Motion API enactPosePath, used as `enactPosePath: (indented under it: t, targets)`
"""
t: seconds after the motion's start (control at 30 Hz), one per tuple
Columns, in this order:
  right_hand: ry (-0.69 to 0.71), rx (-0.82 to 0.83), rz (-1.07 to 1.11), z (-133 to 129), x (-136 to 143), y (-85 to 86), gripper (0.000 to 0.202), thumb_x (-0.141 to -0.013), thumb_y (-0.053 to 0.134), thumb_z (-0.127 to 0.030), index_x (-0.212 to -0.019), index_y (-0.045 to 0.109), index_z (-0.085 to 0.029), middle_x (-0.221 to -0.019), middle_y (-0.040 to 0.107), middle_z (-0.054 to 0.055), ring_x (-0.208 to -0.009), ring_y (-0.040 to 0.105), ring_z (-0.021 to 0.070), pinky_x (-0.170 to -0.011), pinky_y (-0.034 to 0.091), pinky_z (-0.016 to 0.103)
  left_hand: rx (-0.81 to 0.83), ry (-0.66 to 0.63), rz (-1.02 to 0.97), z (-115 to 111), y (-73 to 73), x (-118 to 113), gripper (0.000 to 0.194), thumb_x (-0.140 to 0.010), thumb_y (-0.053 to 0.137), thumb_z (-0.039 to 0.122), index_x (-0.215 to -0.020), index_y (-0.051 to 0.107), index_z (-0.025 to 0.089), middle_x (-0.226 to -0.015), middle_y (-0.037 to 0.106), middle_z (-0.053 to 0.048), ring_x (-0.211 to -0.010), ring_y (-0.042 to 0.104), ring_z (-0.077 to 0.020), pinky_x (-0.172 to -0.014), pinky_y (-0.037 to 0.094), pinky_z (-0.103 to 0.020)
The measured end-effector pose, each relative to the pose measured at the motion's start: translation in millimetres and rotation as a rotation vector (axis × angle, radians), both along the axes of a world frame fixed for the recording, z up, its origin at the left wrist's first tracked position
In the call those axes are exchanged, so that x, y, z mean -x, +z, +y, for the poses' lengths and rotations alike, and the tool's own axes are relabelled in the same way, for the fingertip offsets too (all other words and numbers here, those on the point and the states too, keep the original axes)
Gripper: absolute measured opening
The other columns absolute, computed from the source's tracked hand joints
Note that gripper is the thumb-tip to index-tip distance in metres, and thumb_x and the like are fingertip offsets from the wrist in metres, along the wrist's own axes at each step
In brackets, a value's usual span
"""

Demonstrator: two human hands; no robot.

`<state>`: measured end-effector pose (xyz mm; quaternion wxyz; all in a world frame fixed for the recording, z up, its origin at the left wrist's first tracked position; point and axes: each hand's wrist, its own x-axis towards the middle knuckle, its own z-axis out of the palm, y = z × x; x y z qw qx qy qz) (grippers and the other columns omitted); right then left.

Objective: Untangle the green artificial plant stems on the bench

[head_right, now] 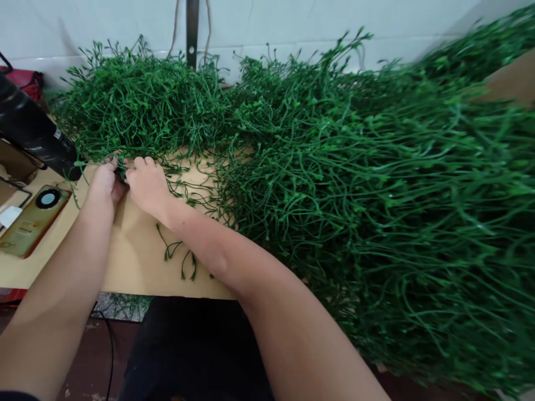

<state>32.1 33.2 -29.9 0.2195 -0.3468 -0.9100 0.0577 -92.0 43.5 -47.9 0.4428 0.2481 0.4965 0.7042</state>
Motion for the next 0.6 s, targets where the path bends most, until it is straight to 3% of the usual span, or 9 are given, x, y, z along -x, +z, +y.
enactPosePath:
  t: [0.1,0.23,0.4,0.6]
  targets:
    - [0.060,-0.003,0.010,-1.3,-9.5,2.3,0.036,-0.093,0.031,-0.026,-0.101,0.063,-0.011,-0.105,0.058,0.013,-0.101,0.047,0.0255,-0.085,0.037,0.038,-0.054,0.146,-0.100,1.7,5.6,-5.8,0.019,-0.083,0.040,0.004,-0.073,0.048,0.019,-0.054,0.050,0.004,-0.050,0.047,-0.0077,-0.051,0.041,-0.020]
    - [0.283,0.011,-0.156,-13.3,-24.8,11.8,0.039,-0.095,0.025,-0.025,-0.096,0.061,-0.010,-0.092,0.064,0.012,-0.087,0.052,0.0193,-0.078,0.035,0.033,0.018,0.133,-0.081,-0.8,16.2,-19.1,0.023,-0.086,0.036,0.005,-0.069,0.041,0.020,-0.046,0.034,0.006,-0.040,0.029,-0.0063,-0.044,0.024,-0.023]
    - [0.222,0.057,-0.252,-27.8,-41.2,27.5,0.038,-0.093,0.025,-0.027,-0.096,0.060,-0.013,-0.084,0.065,0.010,-0.071,0.054,0.0172,-0.061,0.029,0.030,0.087,0.241,0.042,-2.2,20.5,-28.8,0.023,-0.084,0.035,0.004,-0.067,0.041,0.018,-0.047,0.031,0.006,-0.040,0.028,-0.0060,-0.043,0.018,-0.024]
    - [0.735,-0.020,-0.328,-82.3,-60.0,44.7,0.019,-0.084,0.039,-0.020,-0.086,0.058,-0.017,-0.071,0.063,0.005,-0.063,0.052,0.0149,-0.056,0.026,0.027,0.120,0.405,-0.139,-5.6,26.6,-12.0,0.024,-0.083,0.025,0.005,-0.069,0.039,0.019,-0.050,0.034,0.005,-0.038,0.026,-0.0066,-0.042,0.018,-0.022]
